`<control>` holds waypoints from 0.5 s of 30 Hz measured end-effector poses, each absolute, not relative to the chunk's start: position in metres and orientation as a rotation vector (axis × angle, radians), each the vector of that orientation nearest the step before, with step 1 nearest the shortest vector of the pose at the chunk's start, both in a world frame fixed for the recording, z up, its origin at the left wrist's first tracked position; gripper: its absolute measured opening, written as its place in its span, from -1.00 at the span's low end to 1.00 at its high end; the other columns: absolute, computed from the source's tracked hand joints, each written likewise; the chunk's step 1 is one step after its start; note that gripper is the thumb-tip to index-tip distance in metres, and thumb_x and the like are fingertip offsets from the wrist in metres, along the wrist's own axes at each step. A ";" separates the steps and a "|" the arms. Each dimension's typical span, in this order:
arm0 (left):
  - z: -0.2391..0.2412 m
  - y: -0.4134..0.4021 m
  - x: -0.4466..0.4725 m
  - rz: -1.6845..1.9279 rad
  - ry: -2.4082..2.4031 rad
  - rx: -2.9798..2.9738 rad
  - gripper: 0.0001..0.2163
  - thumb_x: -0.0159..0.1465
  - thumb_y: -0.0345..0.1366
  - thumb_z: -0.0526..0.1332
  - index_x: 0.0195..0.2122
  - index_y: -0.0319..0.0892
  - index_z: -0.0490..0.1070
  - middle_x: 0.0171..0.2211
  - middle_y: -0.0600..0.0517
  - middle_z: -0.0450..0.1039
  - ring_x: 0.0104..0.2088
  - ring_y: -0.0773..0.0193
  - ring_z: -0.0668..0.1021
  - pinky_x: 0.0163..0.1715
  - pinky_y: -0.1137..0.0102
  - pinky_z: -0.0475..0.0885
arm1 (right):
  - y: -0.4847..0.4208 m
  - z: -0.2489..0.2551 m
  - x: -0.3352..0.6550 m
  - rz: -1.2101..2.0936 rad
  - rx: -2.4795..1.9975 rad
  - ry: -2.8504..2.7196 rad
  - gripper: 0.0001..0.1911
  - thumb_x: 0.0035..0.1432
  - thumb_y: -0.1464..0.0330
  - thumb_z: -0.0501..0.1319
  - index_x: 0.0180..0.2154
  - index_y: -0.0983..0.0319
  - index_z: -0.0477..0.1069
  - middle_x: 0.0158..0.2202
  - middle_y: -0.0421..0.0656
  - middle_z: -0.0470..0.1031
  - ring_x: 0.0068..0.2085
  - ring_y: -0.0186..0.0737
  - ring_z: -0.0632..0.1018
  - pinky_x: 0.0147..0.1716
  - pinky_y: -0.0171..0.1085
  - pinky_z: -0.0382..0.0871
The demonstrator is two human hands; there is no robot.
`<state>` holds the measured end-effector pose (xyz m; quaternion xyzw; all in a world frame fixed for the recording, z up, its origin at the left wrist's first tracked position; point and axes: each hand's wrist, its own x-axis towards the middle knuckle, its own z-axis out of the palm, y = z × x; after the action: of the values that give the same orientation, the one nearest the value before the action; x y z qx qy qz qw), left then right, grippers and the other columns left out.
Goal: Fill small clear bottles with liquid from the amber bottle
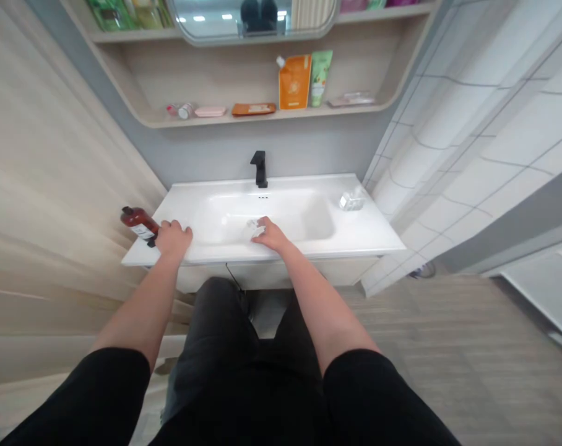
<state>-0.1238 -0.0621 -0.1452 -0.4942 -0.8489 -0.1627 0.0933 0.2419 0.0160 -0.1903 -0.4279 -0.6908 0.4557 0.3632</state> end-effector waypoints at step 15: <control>-0.137 -0.066 -0.122 -0.563 -2.531 -1.514 -0.75 0.51 -0.22 0.19 0.07 -0.25 0.52 0.28 -0.31 0.35 0.10 -0.12 0.55 0.06 0.09 0.47 | 0.017 -0.190 0.242 1.130 -1.111 -1.782 -0.35 -0.17 0.25 0.64 -0.04 0.07 0.43 -0.02 -0.22 0.65 -0.17 -0.11 0.65 0.03 -0.02 0.63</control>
<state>-0.1218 -0.0664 -0.1369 -0.5029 -0.8410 -0.1870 0.0695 0.2421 0.0172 -0.1904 -0.4329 -0.6945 0.4402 0.3694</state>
